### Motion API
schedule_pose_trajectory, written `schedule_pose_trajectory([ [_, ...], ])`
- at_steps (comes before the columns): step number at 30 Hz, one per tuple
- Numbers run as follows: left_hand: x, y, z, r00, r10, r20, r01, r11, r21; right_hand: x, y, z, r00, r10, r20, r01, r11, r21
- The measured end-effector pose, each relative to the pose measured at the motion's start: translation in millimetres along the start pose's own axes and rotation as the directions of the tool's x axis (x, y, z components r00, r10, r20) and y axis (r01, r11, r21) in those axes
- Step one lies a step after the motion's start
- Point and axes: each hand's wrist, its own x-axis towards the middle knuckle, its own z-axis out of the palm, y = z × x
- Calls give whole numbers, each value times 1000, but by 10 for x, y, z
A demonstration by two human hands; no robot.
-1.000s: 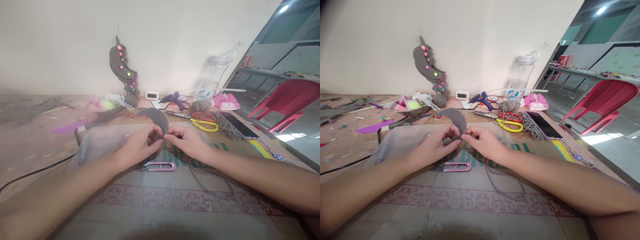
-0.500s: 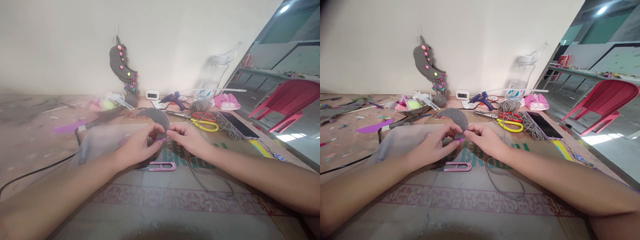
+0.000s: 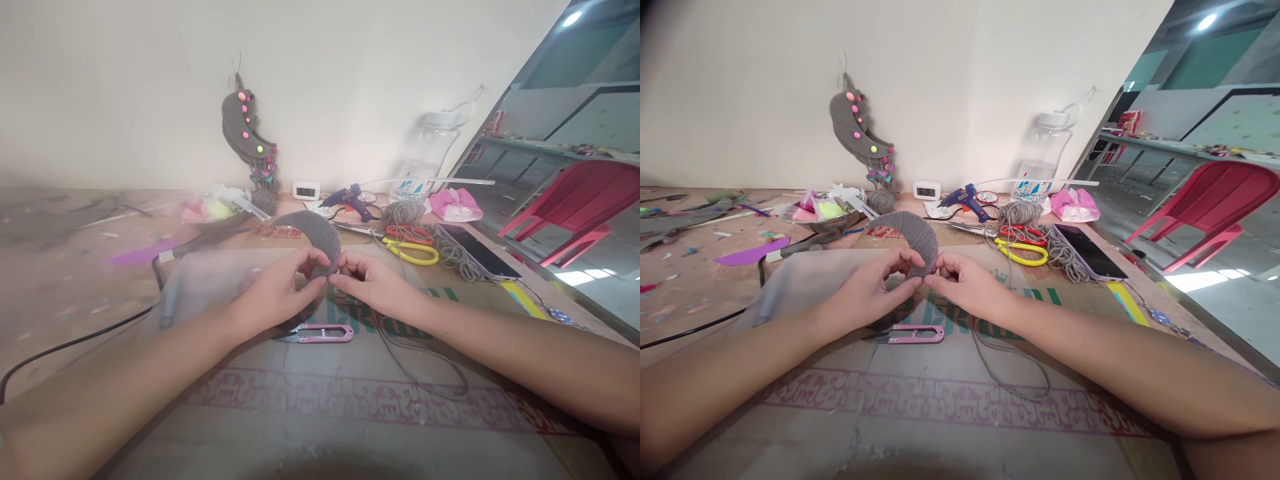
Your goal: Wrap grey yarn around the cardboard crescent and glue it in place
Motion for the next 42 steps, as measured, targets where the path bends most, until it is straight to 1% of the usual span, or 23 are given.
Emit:
schedule_pose_trajectory([
  [4,-17,-1,1,1000,14,0,-14,997,-78,-5,-8,3,1000,11,-12,-10,999,46],
  [8,-2,-3,-4,999,-12,-48,4,988,-155,3,3,0,1000,-4,-14,5,997,75],
  [14,33,-21,-1,998,-12,-56,2,985,-175,9,21,-12,1000,15,-24,-13,997,72],
  [20,43,-34,5,996,-51,-70,34,975,-217,-10,-50,-28,998,-52,-26,54,996,76],
  [25,38,-24,3,997,-43,-66,28,976,-217,9,-14,-19,999,-24,-29,25,999,24],
  [28,37,-19,-6,997,-45,-56,31,973,-229,22,11,-20,998,-40,-46,41,999,4],
  [33,57,-47,-20,997,-20,-79,-1,968,-252,23,-18,-45,995,-73,-71,78,995,61],
  [38,84,-87,-30,993,-112,-44,103,980,-167,25,5,-52,995,-95,-36,97,994,58],
  [40,87,-95,-42,986,-159,-47,151,977,-151,27,29,-46,997,-72,-10,73,996,49],
  [42,84,-98,-57,969,-244,-29,235,956,-174,26,39,-40,999,-38,15,38,999,26],
])
